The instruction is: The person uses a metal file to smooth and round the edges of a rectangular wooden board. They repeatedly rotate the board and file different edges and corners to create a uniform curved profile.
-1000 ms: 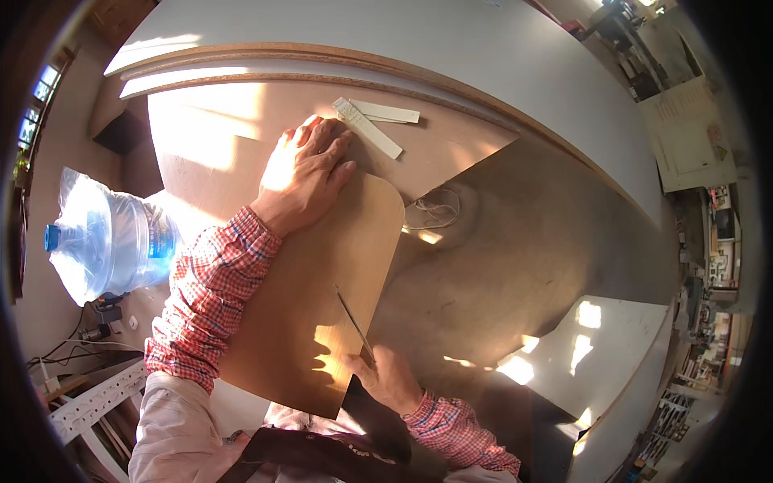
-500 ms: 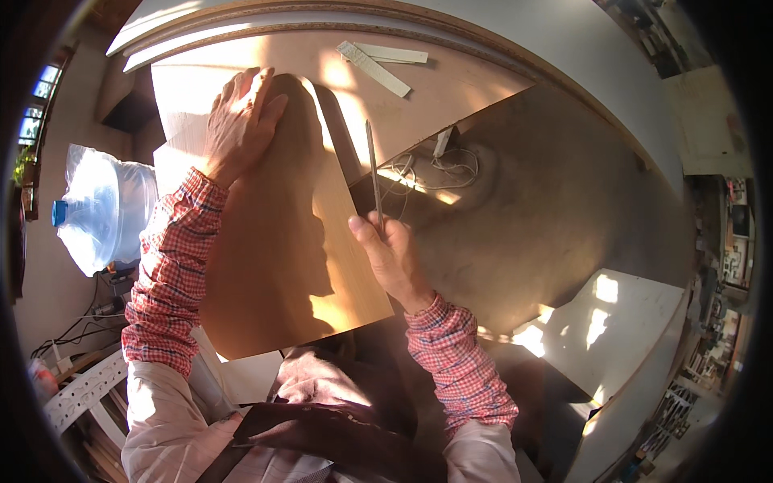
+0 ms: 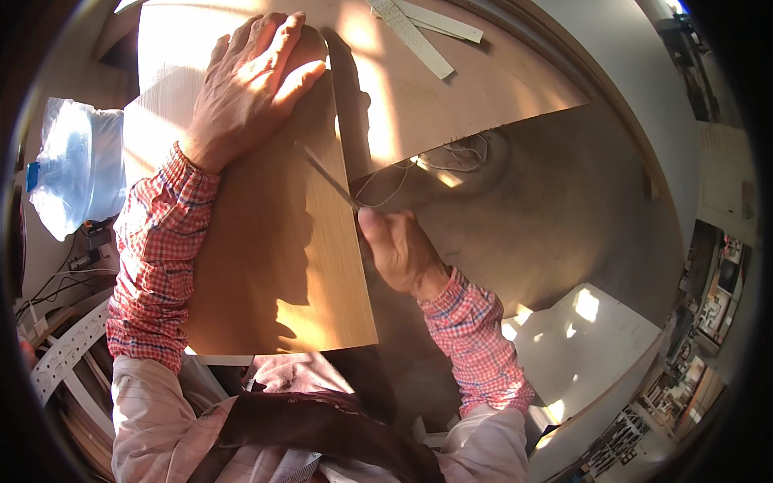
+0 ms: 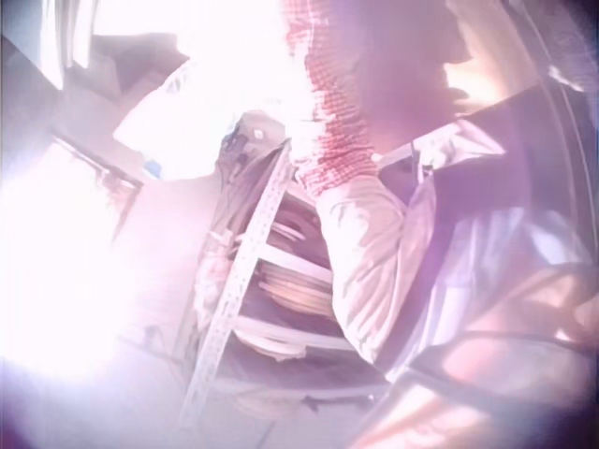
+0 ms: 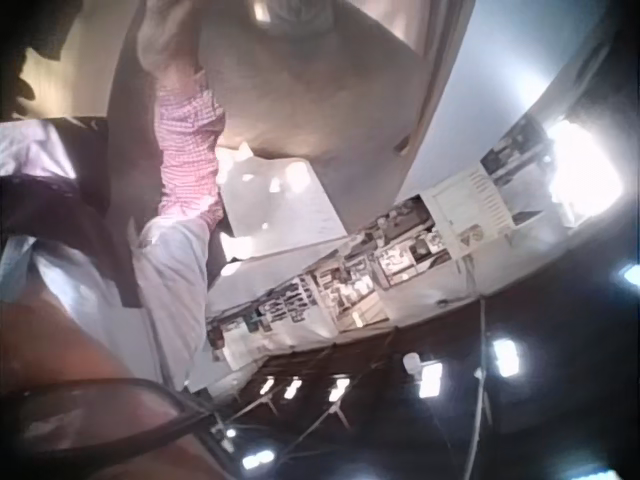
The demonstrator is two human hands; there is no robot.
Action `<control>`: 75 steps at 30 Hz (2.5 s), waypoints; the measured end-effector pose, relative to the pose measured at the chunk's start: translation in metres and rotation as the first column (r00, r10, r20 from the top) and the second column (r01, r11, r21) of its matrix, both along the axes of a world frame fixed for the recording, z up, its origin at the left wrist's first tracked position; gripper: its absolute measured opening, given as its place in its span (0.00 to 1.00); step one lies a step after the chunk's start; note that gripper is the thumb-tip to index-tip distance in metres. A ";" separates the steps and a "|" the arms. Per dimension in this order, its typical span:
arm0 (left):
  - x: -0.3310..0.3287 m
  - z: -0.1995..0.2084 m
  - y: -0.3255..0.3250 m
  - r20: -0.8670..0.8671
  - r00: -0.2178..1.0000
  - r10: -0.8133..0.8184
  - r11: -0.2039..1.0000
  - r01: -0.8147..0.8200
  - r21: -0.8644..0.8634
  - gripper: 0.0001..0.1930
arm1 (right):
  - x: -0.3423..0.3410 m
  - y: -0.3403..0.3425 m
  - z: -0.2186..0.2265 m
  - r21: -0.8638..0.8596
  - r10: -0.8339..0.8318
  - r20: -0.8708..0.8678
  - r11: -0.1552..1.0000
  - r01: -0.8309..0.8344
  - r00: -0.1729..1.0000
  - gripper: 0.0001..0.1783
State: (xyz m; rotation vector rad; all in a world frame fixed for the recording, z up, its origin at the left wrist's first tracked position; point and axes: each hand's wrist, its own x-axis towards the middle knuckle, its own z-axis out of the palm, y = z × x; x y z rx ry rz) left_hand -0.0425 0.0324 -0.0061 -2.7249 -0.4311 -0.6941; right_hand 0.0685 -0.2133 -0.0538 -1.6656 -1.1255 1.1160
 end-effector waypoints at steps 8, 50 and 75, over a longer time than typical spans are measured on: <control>0.003 0.012 -0.009 0.011 0.995 0.098 0.928 -0.088 -0.362 0.30 | 0.016 0.005 -0.003 -0.037 0.104 0.001 0.994 -0.104 0.995 0.36; -0.022 -0.025 0.007 0.226 0.954 0.199 0.941 -0.122 -0.316 0.27 | -0.009 -0.014 0.007 -0.108 0.266 0.180 0.962 -0.250 0.947 0.37; -0.016 -0.019 0.004 0.296 0.945 0.140 0.955 -0.050 -0.293 0.17 | 0.010 0.003 0.069 -0.283 0.537 0.552 0.840 -0.462 0.638 0.29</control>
